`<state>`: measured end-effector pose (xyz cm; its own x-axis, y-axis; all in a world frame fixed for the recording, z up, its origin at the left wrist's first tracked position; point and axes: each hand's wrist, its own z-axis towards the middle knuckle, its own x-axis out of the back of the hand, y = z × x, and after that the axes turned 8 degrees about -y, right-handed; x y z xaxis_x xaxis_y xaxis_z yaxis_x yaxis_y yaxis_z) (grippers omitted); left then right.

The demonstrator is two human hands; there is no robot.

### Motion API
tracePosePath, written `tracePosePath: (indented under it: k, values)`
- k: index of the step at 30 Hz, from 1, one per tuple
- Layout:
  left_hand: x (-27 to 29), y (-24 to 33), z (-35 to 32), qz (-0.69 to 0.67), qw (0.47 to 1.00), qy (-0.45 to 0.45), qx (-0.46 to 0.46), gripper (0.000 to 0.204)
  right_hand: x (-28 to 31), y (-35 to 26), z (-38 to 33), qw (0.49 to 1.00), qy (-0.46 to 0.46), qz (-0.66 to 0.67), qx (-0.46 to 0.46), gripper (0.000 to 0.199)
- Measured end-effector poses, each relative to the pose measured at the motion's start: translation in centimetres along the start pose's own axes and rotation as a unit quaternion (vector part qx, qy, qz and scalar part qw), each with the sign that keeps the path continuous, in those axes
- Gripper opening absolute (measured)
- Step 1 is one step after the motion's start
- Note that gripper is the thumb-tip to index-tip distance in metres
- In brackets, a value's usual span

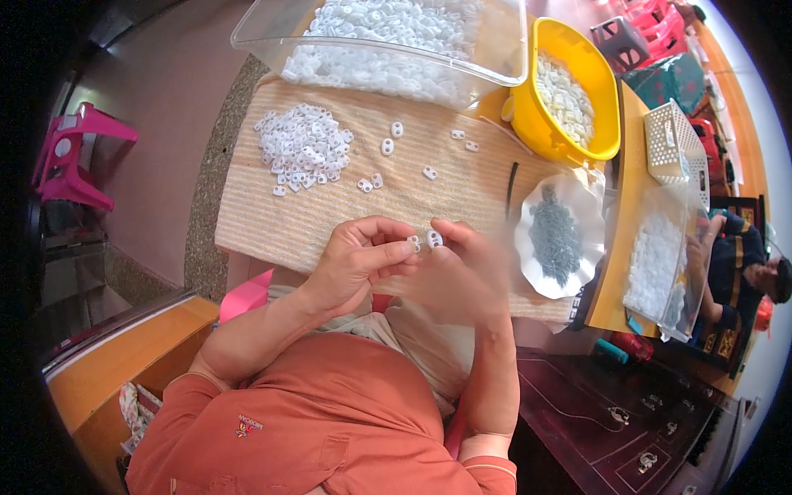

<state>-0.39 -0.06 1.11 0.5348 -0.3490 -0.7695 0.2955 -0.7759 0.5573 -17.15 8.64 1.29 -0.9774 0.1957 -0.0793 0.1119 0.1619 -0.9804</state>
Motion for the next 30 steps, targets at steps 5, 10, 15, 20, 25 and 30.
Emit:
tracePosePath:
  k: [5,10,15,20,25,30]
  values:
    - [0.15,-0.13,0.04,0.004,1.000,-0.001,-0.003,0.016,-0.07,-0.01,0.00,1.000,-0.003,0.012,-0.004,0.037]
    - [0.04,0.00,0.00,0.002,1.000,-0.001,-0.003,0.016,0.21,0.26,0.02,1.000,-0.004,0.002,-0.011,0.036]
    - [0.03,-0.01,-0.02,0.002,1.000,-0.001,-0.004,0.016,0.20,0.17,0.03,1.000,-0.014,0.013,-0.005,0.036]
    - [0.60,-0.34,0.09,0.006,1.000,-0.021,-0.006,0.017,0.15,0.26,-0.02,0.999,-0.009,0.022,-0.031,0.035]
    - [0.59,-0.38,0.12,0.008,1.000,-0.016,-0.004,0.017,0.04,0.36,0.02,0.999,-0.020,0.040,-0.019,0.035]
    - [0.63,-0.38,0.09,0.012,1.000,-0.012,0.000,0.017,-0.25,-0.19,-0.05,0.999,-0.027,0.018,-0.041,0.037]
